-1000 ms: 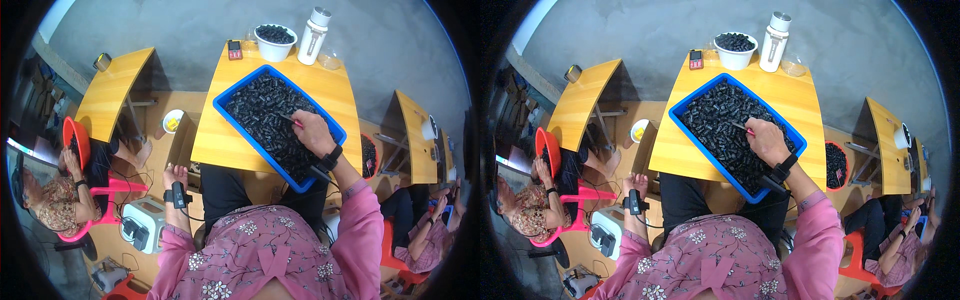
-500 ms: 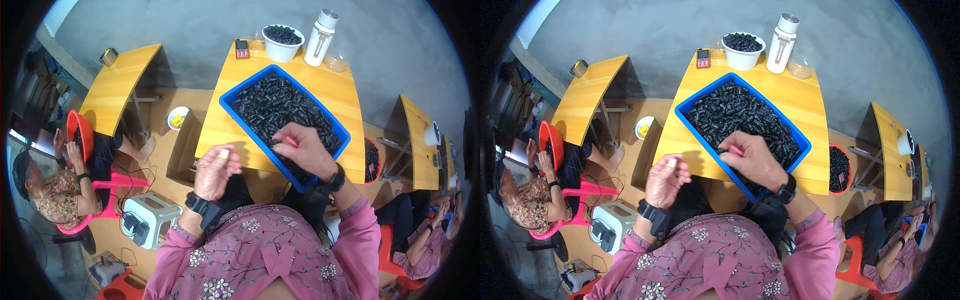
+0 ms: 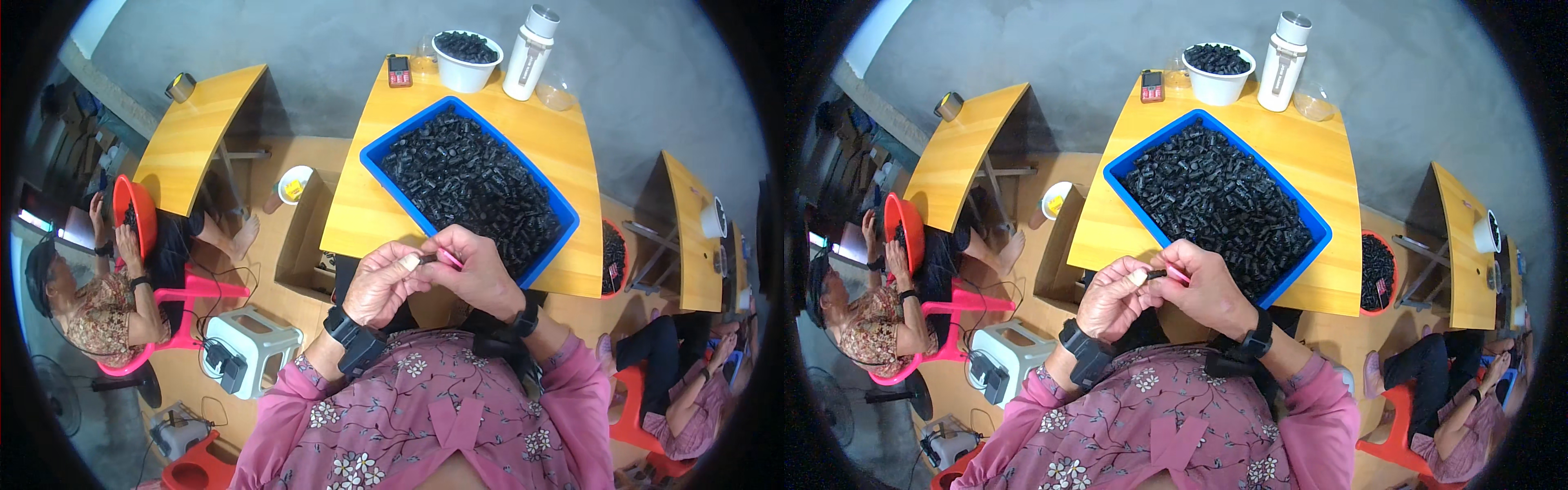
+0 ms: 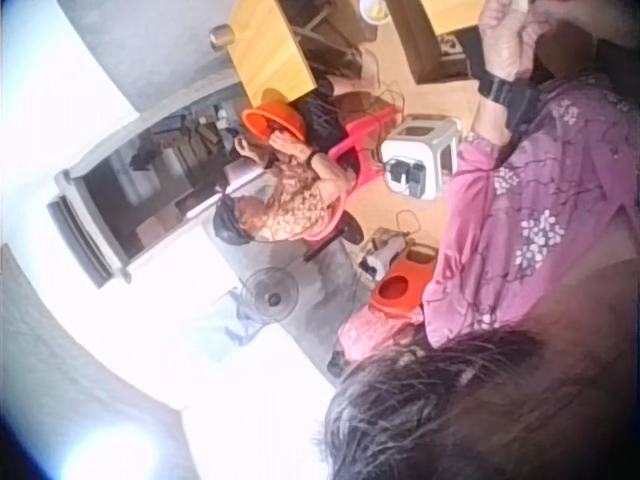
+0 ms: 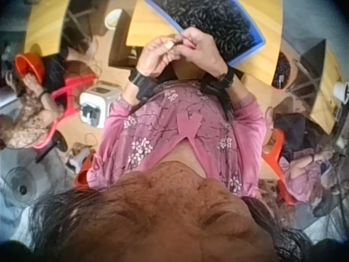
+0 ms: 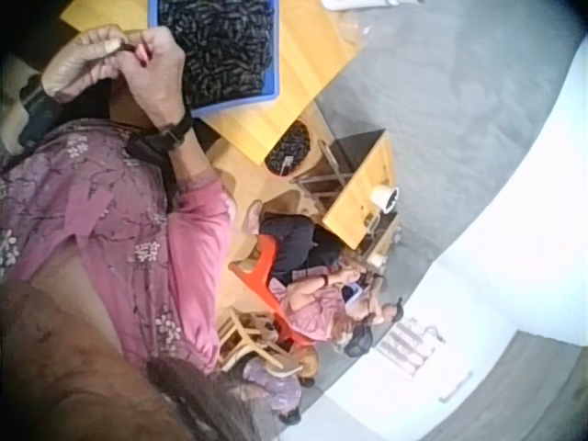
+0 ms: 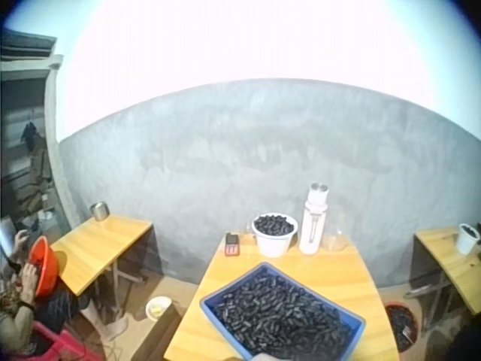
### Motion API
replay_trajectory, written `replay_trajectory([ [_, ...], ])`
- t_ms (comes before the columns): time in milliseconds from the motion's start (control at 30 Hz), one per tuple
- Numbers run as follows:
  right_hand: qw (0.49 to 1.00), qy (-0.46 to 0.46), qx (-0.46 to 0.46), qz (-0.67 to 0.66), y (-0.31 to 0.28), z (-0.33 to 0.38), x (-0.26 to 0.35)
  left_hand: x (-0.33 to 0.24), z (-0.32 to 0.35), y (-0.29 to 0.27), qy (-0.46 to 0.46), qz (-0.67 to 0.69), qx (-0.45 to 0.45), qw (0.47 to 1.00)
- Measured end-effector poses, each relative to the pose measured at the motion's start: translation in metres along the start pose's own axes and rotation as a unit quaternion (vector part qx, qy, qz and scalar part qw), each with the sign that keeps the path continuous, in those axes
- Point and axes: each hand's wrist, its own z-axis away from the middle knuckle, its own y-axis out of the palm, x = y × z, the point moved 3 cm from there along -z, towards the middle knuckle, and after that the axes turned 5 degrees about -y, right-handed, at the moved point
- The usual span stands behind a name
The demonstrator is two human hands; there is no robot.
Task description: The recorder is inspecting and cleaning small black plastic parts by hand using a small tool.
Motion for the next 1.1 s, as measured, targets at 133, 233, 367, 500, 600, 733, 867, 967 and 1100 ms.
replay_trajectory([
  [133,1.000,-0.009,-0.001,0.023,0.001,0.000,-0.007,-0.001,-0.001,0.005,-0.013,0.031,-0.002,0.999],
  [233,0.999,-0.034,0.000,0.038,0.001,-0.001,-0.008,0.000,0.000,0.005,-0.007,0.087,0.026,0.996],
  [367,0.999,-0.027,-0.001,0.020,0.000,-0.003,-0.015,0.004,-0.004,-0.001,0.002,0.050,0.012,0.999],
  [500,0.999,0.010,-0.017,-0.044,-0.001,-0.001,-0.019,0.005,-0.003,-0.004,-0.004,0.068,0.011,0.998],
  [600,0.997,0.008,-0.050,-0.066,-0.003,0.001,-0.029,0.004,-0.003,-0.003,-0.008,0.068,0.004,0.998],
  [733,0.998,-0.035,-0.056,0.000,-0.003,0.002,-0.018,0.007,-0.002,-0.002,-0.008,0.080,-0.004,0.997],
  [867,0.997,-0.060,-0.040,0.038,-0.005,0.001,-0.018,0.010,-0.001,-0.001,-0.010,0.090,-0.003,0.996],
  [967,0.999,-0.033,-0.034,0.007,-0.006,0.000,-0.021,0.010,0.001,0.000,-0.026,0.102,-0.001,0.994],
  [1100,0.999,-0.021,-0.030,-0.006,-0.007,0.000,-0.019,0.012,0.002,-0.001,-0.079,0.118,0.010,0.990],
])
